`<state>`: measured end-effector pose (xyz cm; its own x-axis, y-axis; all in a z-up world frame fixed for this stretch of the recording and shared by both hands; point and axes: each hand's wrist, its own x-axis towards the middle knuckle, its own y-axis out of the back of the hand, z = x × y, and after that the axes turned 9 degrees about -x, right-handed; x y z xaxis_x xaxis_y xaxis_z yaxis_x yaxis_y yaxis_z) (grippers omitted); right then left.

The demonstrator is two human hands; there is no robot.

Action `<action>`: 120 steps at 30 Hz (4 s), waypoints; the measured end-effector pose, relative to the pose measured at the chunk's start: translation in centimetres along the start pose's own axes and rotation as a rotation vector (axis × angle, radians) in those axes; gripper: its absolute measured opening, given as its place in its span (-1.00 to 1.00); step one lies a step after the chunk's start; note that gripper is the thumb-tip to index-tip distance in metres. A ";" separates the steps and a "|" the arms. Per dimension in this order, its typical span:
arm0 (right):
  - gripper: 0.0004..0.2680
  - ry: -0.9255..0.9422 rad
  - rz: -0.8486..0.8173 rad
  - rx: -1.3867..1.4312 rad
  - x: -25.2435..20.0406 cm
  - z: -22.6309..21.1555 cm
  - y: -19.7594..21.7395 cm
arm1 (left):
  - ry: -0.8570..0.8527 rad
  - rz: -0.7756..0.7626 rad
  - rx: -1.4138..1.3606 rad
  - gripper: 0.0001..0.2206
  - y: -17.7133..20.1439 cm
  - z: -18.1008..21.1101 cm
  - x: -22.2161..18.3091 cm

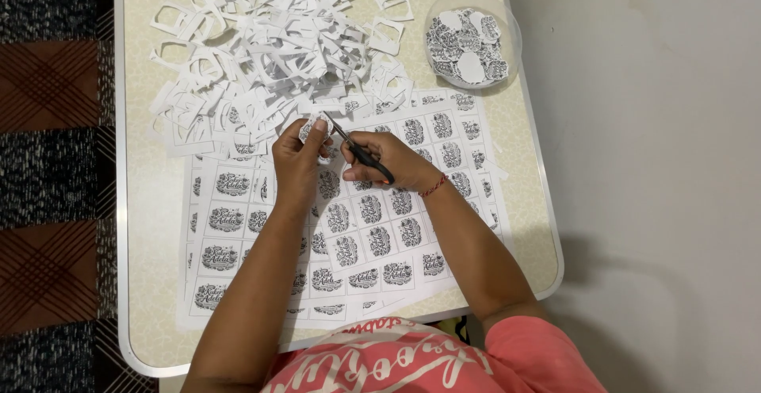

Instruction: Cutting out small printed designs from a large sheet of paper using scissors.

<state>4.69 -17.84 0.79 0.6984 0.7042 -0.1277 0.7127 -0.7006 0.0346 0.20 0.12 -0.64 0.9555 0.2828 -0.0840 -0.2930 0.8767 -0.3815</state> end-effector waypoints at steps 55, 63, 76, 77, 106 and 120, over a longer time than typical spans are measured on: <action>-0.81 0.024 0.023 -0.006 0.0 -0.5 -0.2 | -0.015 -0.005 0.002 -0.84 -0.1 -0.1 0.1; -0.75 0.233 0.120 0.220 0.4 -0.1 1.0 | -0.019 0.018 -0.033 -0.78 1.3 -3.2 1.3; -0.71 0.212 0.152 0.200 0.3 0.1 0.9 | -0.124 -0.075 0.061 -0.77 -0.5 -0.3 0.0; -0.70 0.252 0.214 0.232 0.6 1.2 1.4 | -0.116 -0.084 0.039 -0.76 -0.5 -0.4 0.1; -0.75 0.286 0.645 0.121 1.7 2.3 0.7 | -0.144 -0.014 0.090 -0.84 -2.0 0.8 -0.5; -0.74 0.134 0.690 -0.053 1.5 1.3 0.3 | -0.059 0.104 0.118 -0.84 -1.5 1.5 -0.5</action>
<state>5.81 -17.16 -0.72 0.9917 0.1114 0.0637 0.1038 -0.9882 0.1124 0.15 -0.71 1.34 0.9170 0.3939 -0.0621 -0.3958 0.8800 -0.2625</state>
